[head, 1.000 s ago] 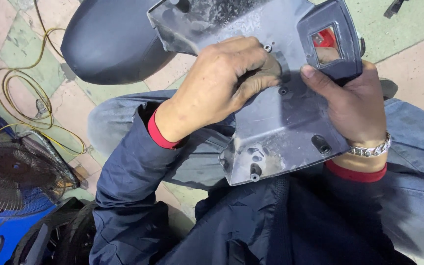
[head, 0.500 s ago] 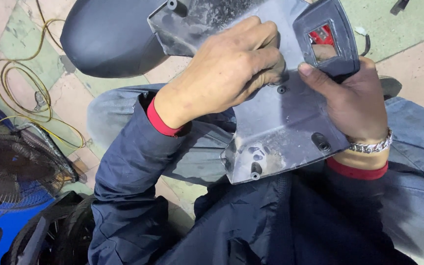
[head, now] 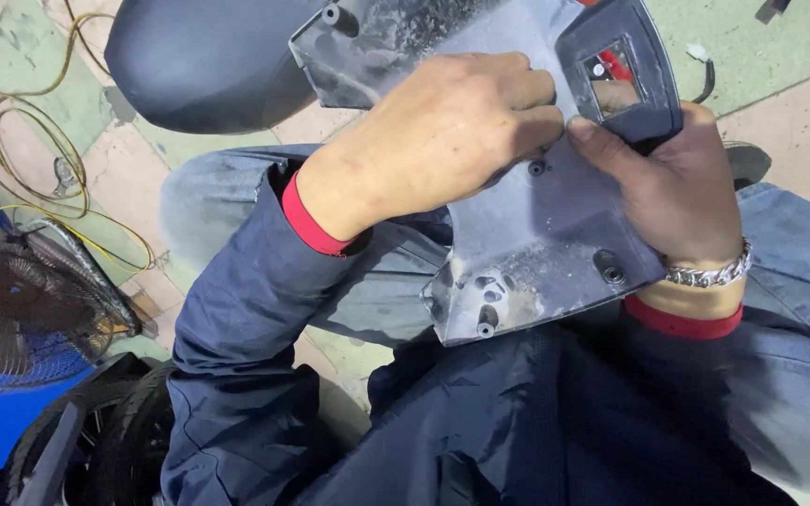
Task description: The person uses a screwdriver to remove screws from a red motorcycle tail light assembly. They then attach the tail light to a black plastic motorcycle body panel, aligning it and securing it with screws.
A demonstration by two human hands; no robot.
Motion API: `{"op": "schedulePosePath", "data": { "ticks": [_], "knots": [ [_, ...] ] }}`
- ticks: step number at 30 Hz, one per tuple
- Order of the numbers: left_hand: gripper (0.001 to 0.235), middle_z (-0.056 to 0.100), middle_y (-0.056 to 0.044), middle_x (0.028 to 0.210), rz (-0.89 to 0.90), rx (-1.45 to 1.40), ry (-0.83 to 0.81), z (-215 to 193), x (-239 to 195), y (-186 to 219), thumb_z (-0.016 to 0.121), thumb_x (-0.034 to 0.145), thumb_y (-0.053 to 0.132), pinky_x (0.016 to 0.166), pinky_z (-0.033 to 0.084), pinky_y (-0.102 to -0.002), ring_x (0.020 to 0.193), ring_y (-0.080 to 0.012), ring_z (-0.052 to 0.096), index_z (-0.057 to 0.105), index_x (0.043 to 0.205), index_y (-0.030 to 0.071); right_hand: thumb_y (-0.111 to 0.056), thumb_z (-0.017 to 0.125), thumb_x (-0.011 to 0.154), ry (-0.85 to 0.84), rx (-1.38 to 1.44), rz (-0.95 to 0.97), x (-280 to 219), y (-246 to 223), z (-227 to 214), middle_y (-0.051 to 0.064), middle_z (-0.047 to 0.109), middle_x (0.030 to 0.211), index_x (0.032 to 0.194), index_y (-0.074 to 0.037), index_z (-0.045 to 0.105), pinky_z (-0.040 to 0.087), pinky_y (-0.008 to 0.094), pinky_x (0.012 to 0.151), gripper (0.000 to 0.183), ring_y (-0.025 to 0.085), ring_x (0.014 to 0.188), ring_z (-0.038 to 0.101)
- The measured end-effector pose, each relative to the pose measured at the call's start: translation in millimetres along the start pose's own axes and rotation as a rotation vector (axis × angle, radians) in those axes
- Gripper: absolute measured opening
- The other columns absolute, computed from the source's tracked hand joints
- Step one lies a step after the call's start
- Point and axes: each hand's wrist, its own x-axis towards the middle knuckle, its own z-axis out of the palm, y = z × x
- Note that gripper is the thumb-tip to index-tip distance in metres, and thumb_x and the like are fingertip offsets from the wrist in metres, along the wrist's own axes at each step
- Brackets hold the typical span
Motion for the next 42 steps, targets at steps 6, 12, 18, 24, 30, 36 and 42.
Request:
{"op": "schedulePosePath", "data": {
  "ticks": [6,12,18,24,30,36,42],
  "knots": [
    [0.003,0.062,-0.007,0.084,-0.050,-0.121,-0.013,-6,1,3,0.066,0.088,0.008,0.068,0.050,-0.039,0.077,-0.0278,0.061,0.068,0.088,0.006,-0.007,0.073,0.107,0.016,-0.007,0.002,-1,0,0,0.004,0.068,0.097,0.110,-0.001,0.067,0.046,0.023,0.072,0.009,0.011,0.076,0.058],
    [0.009,0.069,-0.014,0.083,-0.114,-0.401,0.033,-16,4,1,0.074,0.082,-0.003,0.069,0.050,-0.042,0.073,-0.0350,0.064,0.071,0.090,-0.001,-0.005,0.072,0.108,0.014,-0.019,-0.029,-2,0,-2,0.004,0.068,0.100,0.113,-0.001,0.066,0.047,0.023,0.076,0.009,0.011,0.079,0.058],
    [0.011,0.062,-0.008,0.075,-0.101,-0.148,-0.029,-8,2,2,0.070,0.084,0.003,0.063,0.048,-0.041,0.070,-0.0293,0.060,0.065,0.093,0.007,-0.007,0.072,0.107,0.022,0.042,0.020,-1,2,0,0.004,0.069,0.102,0.116,-0.002,0.066,0.050,0.021,0.075,0.012,0.010,0.080,0.060],
    [0.005,0.063,-0.005,0.078,-0.062,-0.061,0.021,-3,5,3,0.068,0.090,0.008,0.061,0.048,-0.038,0.070,-0.0257,0.059,0.070,0.094,0.009,-0.004,0.072,0.109,0.008,0.030,-0.047,1,10,-4,0.004,0.067,0.102,0.114,-0.002,0.065,0.047,0.023,0.081,0.009,0.011,0.082,0.057],
    [0.011,0.054,-0.012,0.091,-0.180,-0.211,0.137,-3,9,17,0.067,0.094,0.005,0.066,0.048,-0.041,0.078,-0.0304,0.056,0.056,0.096,0.002,-0.008,0.074,0.106,0.077,0.114,-0.031,0,5,-2,0.000,0.065,0.102,0.124,-0.002,0.066,0.048,0.021,0.087,0.020,0.009,0.086,0.056],
    [0.005,0.046,-0.011,0.104,-0.169,-0.191,0.142,-19,11,13,0.069,0.091,0.005,0.073,0.046,-0.040,0.089,-0.0305,0.050,0.067,0.089,0.001,-0.004,0.076,0.098,0.170,0.159,-0.064,-4,-3,4,-0.001,0.068,0.105,0.129,-0.006,0.066,0.051,0.020,0.086,0.032,0.008,0.085,0.060],
    [0.015,0.050,-0.011,0.101,-0.133,-0.213,0.199,-24,13,12,0.074,0.090,0.004,0.076,0.042,-0.037,0.087,-0.0286,0.046,0.074,0.104,0.002,0.003,0.078,0.095,0.203,0.175,-0.196,-3,0,6,0.002,0.067,0.116,0.136,-0.005,0.060,0.050,0.023,0.097,0.046,0.011,0.097,0.060]
  ]
}}
